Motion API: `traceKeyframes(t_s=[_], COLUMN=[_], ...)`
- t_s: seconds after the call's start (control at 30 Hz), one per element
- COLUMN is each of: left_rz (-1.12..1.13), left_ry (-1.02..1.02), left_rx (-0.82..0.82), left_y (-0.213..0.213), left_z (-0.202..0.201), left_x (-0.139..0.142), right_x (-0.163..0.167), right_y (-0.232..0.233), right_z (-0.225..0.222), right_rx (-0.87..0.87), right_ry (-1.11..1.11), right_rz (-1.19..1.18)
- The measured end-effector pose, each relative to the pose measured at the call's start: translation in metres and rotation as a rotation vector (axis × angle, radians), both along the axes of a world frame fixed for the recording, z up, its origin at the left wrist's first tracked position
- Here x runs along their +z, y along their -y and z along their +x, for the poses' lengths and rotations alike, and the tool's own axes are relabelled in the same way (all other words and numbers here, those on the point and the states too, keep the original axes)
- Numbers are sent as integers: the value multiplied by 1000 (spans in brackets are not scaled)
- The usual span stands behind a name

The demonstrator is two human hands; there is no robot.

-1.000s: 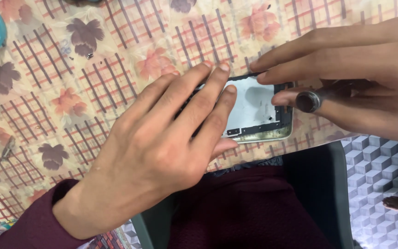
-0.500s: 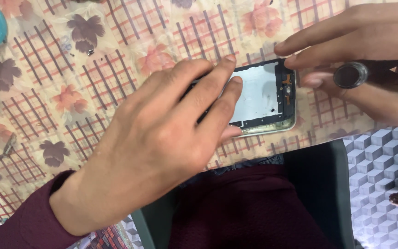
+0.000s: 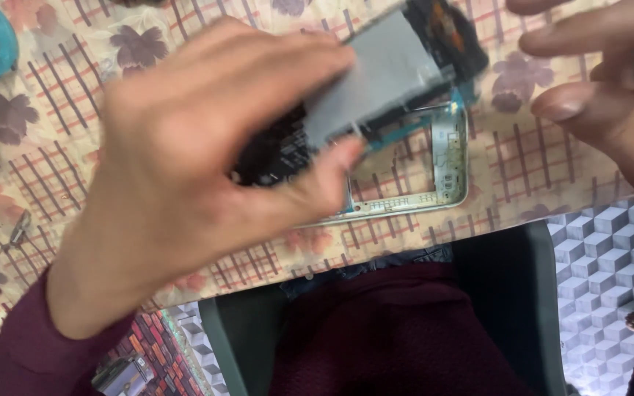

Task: The person assembles a smartphone by placing the motherboard into the chassis and securing it with screws. They then attach the battery and back cover, using a screwdriver to fasten the components.

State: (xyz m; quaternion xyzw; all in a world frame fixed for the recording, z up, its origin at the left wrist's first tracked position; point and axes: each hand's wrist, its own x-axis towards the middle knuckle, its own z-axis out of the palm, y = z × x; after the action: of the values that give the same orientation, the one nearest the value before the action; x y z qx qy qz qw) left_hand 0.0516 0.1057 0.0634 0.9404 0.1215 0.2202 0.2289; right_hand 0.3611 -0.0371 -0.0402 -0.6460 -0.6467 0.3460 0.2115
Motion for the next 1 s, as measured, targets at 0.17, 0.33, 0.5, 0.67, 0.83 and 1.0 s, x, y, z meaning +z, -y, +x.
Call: traceKeyframes(t_s=[0.17, 0.33, 0.5, 0.67, 0.83, 1.0], left_rz=[-503, -932, -1222, -1266, -1289, -1271], left_ry=[-71, -87, 4, 2, 5, 54], left_rx=[108, 67, -55, -53, -68, -147], left_y=[-1, 5, 7, 11, 11, 17], left_z=[-19, -7, -4, -20, -16, -8], left_x=[-8, 4, 0, -16, -17, -13], right_x=[-41, 1, 42, 65, 78, 100], right_y=[11, 30, 16, 4, -8, -16], right_z=[7, -1, -20, -38, -49, -67], right_rx=[-264, -31, 153, 282, 353, 419], right_ry=[44, -47, 120, 243, 328, 445], right_rz=[-676, 27, 337, 539, 615, 601])
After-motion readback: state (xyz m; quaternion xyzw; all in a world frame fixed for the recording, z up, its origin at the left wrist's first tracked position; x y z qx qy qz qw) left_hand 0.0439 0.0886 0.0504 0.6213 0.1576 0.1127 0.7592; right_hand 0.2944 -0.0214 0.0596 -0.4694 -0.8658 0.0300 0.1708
